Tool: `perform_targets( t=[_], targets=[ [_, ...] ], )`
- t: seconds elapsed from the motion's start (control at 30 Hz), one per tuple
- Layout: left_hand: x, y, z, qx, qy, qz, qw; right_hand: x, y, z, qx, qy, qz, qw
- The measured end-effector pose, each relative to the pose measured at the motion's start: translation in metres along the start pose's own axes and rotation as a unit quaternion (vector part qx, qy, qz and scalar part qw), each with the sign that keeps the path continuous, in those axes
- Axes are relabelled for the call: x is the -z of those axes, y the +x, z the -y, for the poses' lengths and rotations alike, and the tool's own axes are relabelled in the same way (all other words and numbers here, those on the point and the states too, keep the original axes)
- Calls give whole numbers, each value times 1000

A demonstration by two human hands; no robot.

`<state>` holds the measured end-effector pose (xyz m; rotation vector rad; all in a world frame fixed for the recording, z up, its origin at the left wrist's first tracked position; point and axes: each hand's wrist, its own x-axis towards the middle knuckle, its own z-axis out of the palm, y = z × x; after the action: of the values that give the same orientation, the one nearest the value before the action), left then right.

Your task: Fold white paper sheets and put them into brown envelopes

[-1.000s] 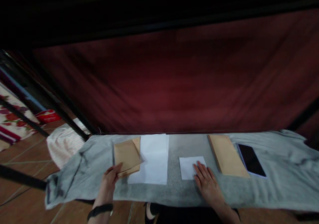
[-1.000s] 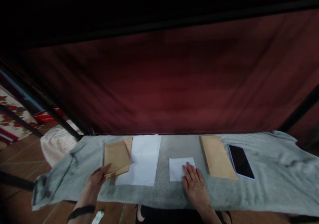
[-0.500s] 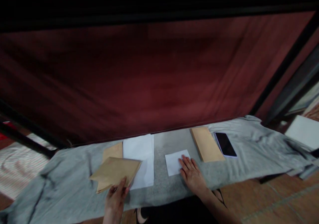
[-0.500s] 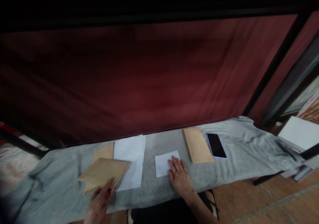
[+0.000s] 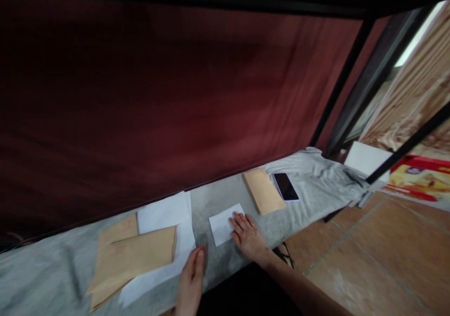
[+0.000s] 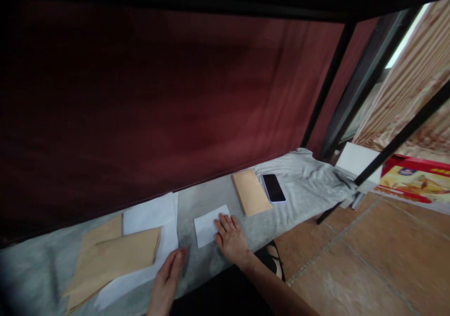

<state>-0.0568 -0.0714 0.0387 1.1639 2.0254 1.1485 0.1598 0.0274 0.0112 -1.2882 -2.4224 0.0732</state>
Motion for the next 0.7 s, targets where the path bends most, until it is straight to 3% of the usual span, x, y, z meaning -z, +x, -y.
perform_targets(
  t=[0.1,0.2,0.27,0.43,0.7],
  targets=[
    [-45,12,-29,-146,82,86,982,3,1,1,0,4,7,1000],
    [-78,28,-37,-234,197,91,948,6,2,2,-4,16,16,1000],
    [-89,36,-32,-261,272,73,923,6,2,3,-11,23,18,1000],
    [-94,40,-15,-280,379,0,882,-2,3,3,-28,20,5,999],
    [-100,35,-19,-251,399,-64,880,-3,19,-16,-66,1,-3,998]
  ],
)
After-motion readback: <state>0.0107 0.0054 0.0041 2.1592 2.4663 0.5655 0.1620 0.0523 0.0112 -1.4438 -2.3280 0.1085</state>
